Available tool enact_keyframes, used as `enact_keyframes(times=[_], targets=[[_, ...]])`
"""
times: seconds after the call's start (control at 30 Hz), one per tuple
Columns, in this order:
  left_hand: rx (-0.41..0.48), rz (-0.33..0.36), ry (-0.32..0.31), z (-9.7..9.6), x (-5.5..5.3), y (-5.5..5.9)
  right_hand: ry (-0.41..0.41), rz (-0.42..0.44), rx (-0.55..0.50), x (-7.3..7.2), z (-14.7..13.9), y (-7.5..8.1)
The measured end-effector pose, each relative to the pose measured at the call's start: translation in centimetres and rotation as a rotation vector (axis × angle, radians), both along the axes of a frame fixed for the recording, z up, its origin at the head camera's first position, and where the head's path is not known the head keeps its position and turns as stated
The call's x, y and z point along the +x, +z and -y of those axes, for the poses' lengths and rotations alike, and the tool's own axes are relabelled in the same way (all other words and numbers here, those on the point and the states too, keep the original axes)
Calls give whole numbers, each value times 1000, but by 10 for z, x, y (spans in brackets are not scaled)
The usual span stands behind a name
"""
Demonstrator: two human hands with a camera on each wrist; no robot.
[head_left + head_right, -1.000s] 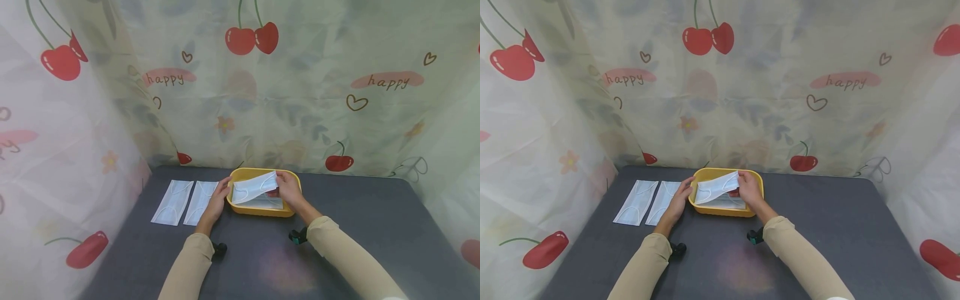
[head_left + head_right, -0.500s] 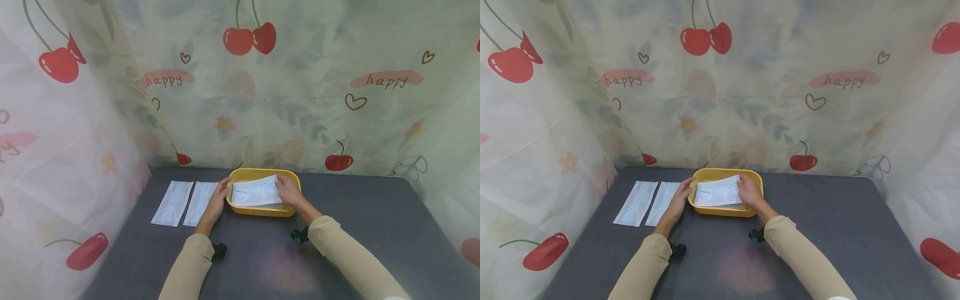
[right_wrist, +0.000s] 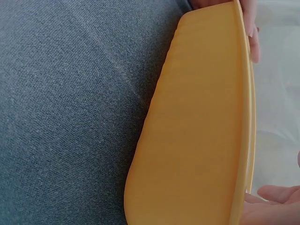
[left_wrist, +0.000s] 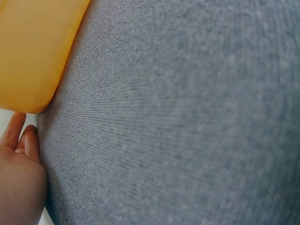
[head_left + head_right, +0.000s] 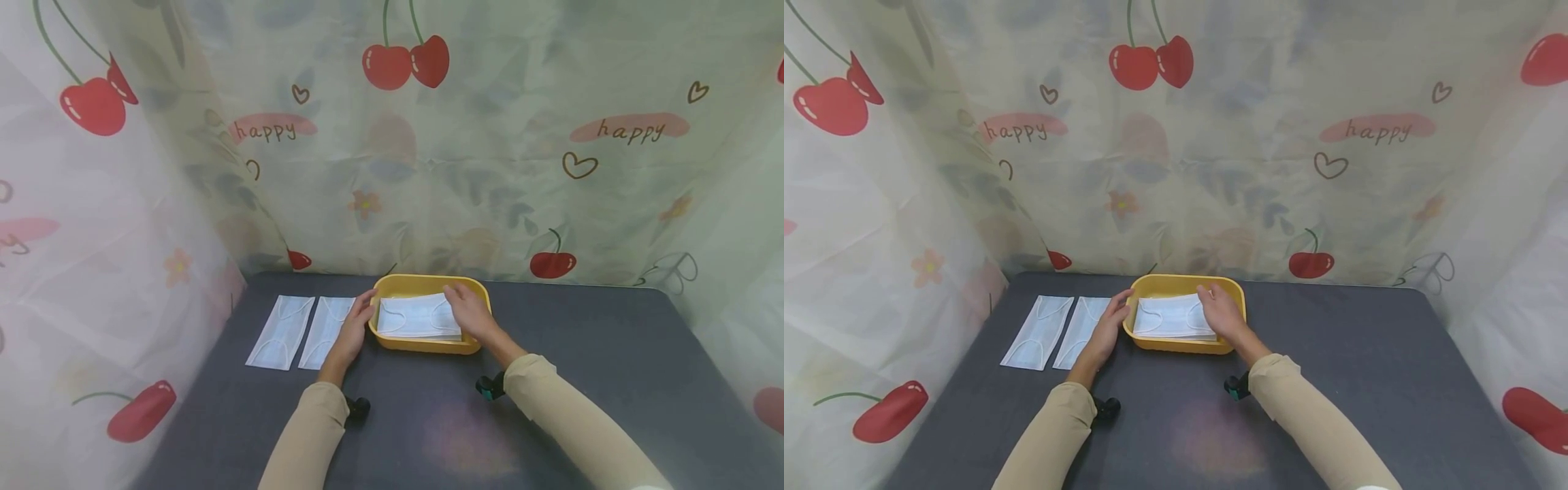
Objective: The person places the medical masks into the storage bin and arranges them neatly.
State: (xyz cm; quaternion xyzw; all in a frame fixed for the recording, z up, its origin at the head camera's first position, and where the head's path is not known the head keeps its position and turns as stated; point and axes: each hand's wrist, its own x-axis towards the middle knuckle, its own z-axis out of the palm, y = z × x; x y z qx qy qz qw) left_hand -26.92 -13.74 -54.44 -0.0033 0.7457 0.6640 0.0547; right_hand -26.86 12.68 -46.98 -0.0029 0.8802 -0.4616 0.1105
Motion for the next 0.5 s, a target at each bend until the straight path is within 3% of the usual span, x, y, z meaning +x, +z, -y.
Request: enact_keyframes(times=[0.33,0.5], targets=[[-27,21,12,-1,2,2,77,-22,23,2,0,1],[-26,20,13,0,2,3,139,-87,96,5,1,3]])
